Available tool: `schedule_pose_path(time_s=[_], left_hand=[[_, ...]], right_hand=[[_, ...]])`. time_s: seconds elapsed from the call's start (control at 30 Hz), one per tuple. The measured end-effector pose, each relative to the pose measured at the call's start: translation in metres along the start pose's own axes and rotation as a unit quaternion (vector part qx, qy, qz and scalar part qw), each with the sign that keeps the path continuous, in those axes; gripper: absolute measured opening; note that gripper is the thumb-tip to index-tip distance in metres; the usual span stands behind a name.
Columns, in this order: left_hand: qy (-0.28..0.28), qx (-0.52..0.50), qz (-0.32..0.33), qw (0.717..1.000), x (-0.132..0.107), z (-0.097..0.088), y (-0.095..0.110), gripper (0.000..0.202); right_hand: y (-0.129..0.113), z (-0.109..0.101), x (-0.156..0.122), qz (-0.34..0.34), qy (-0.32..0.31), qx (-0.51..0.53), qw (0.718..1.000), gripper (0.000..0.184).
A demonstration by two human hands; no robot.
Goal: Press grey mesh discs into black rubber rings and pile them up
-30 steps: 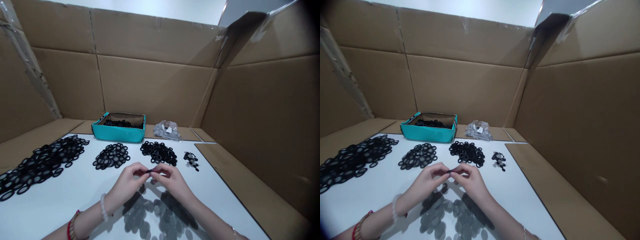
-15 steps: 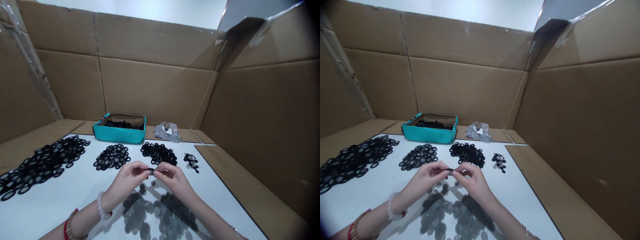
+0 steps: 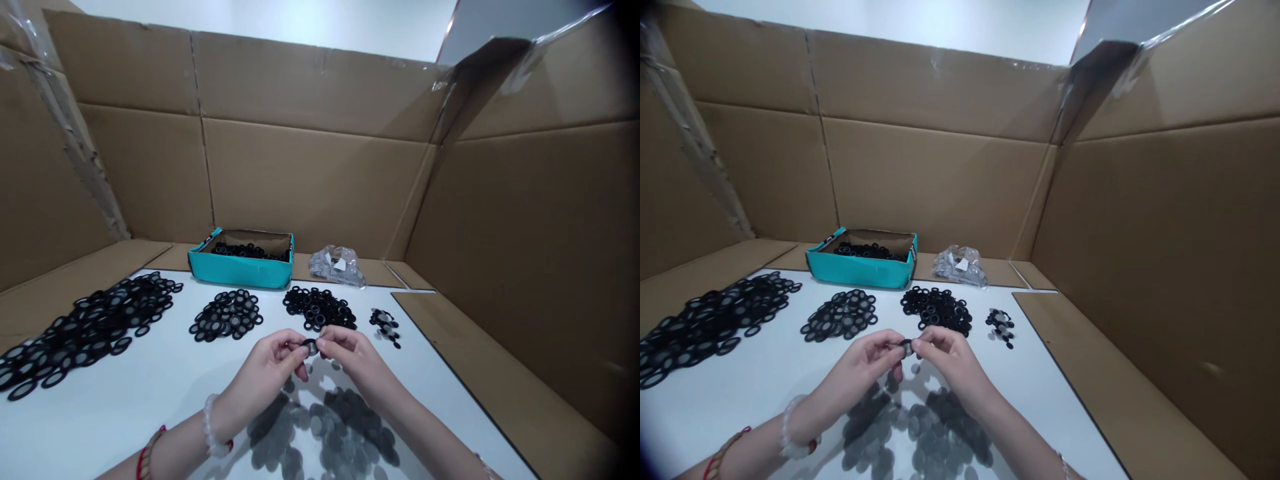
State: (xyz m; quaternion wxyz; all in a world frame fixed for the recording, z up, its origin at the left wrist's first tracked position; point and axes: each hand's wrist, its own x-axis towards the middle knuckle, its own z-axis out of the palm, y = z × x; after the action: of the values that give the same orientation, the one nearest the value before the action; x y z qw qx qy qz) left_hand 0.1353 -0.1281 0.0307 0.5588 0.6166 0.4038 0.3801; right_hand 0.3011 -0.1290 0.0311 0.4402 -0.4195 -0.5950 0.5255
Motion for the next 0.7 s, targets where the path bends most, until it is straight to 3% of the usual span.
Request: schedule_pose_path(time_s=[0.13,0.3,0.43,0.57,0.7], left_hand=[[0.014,-0.010,-0.009,1.000,0.001,0.000,-0.001,0.021],[0.037,-0.037,-0.019,0.998,0.003,-0.001,-0.002,0.023],[0.023,-0.025,0.000,0.999,0.003,-0.001,-0.008,0.021],[0.004,0.055,0.076,0.996,0.002,-0.007,-0.009,0.017],[0.002,0.209,0.164,0.964,0.002,-0.014,-0.004,0.008]], right_hand=[[0.001,0.000,-0.001,-0.014,-0.007,-0.021,1.000,0.030],[0.004,0.002,-0.003,-0.083,0.019,-0.122,0.989,0.020],[0.006,0.002,-0.002,-0.089,0.020,-0.140,0.986,0.014],[0.006,0.001,0.000,-0.083,0.015,-0.167,0.982,0.017],[0.007,0.002,0.000,-0.084,-0.008,-0.191,0.978,0.018]])
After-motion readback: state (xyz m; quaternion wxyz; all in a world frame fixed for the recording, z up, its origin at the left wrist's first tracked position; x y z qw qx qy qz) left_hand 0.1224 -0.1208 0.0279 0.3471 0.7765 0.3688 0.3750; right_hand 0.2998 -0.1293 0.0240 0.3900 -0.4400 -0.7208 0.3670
